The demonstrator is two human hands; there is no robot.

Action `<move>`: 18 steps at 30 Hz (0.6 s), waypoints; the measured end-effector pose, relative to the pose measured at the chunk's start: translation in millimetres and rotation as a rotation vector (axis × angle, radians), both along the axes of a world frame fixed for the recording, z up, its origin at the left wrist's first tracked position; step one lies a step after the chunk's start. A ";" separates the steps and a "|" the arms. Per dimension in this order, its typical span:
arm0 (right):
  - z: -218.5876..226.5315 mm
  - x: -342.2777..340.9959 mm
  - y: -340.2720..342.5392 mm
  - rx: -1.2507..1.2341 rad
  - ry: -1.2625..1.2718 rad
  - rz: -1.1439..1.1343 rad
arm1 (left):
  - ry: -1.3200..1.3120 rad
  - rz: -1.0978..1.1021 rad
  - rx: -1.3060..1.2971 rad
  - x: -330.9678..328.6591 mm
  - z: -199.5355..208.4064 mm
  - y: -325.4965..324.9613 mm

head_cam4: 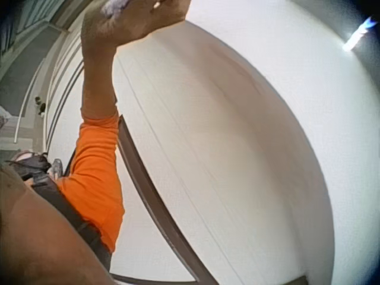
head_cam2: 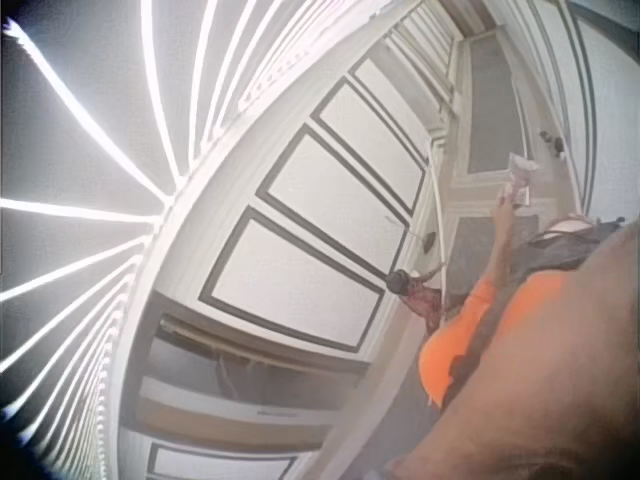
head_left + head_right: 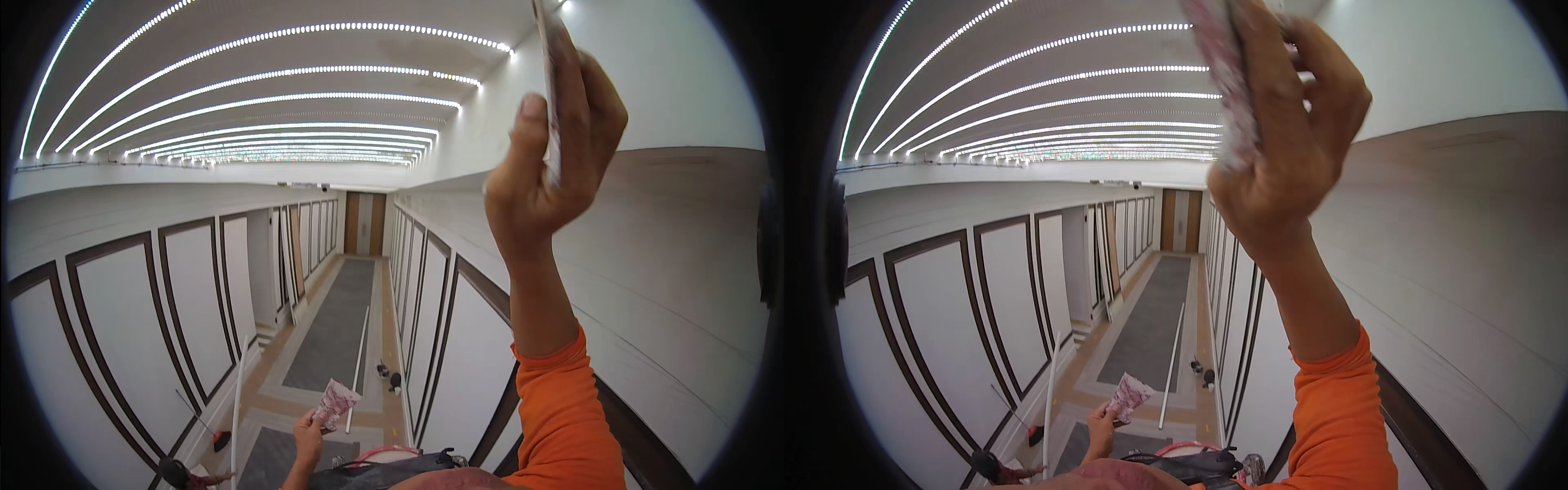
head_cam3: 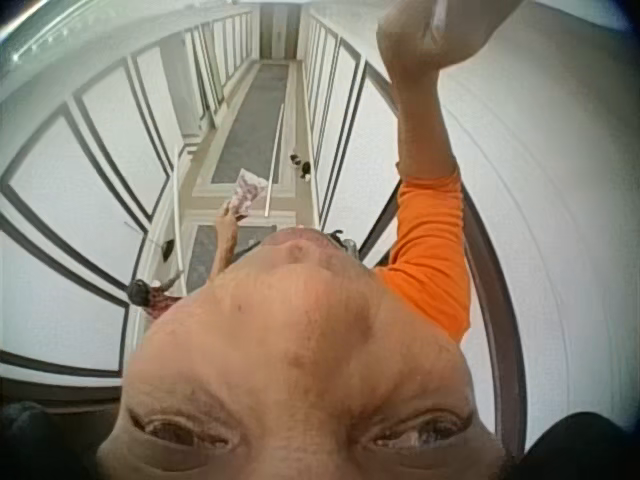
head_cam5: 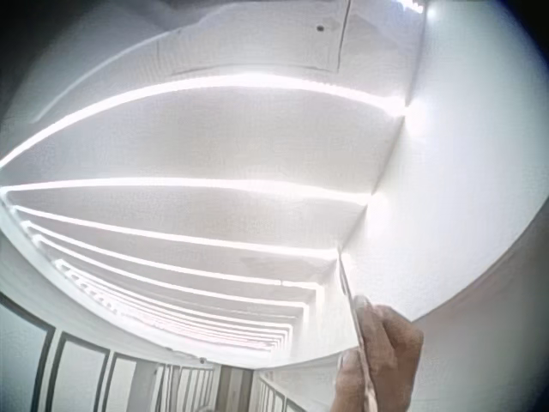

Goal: The person uses a small putty knife to scoop white paint from a bucket and applies it to the ceiling. They repeatedly dip the tool into the bucket and spread the paint along the ceiling surface, working near recessed lighting strips.

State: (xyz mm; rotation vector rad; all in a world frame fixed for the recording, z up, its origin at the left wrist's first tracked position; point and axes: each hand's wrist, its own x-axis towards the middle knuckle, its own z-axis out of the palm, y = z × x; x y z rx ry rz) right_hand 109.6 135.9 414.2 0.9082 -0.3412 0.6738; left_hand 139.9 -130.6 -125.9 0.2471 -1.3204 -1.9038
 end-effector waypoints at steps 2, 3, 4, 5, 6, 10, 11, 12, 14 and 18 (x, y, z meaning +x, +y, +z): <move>-74.5 -32.0 13.4 0.188 -0.374 0.138 | -0.068 0.036 0.030 10.1 -8.9 3.9; -120.8 -53.5 16.7 0.277 -0.584 0.244 | -0.098 0.054 0.031 16.8 -14.0 6.2; -168.4 -74.0 23.6 0.356 -0.831 0.366 | -0.104 0.026 0.055 19.3 -19.8 13.0; -217.9 -92.6 27.6 0.420 -1.084 0.545 | -0.114 0.003 0.075 22.8 -25.1 18.4; -263.3 -106.1 32.3 0.440 -1.299 0.751 | -0.114 -0.033 0.088 19.1 -26.5 23.2; -372.7 -144.4 12.8 0.419 -1.666 1.345 | -0.217 -0.057 0.127 17.4 -47.0 24.5; -378.6 -144.4 5.0 0.445 -1.712 1.230 | -0.204 -0.079 0.176 19.0 -45.8 26.1; -380.8 -145.6 -0.2 0.468 -1.753 1.112 | -0.212 -0.077 0.171 16.5 -44.5 26.7; -359.7 -149.4 -12.8 0.450 -1.656 1.177 | -0.228 -0.059 0.160 13.9 -43.3 24.3; -330.0 -169.7 -33.4 0.444 -1.501 1.466 | -0.162 -0.018 0.162 2.6 -48.7 21.2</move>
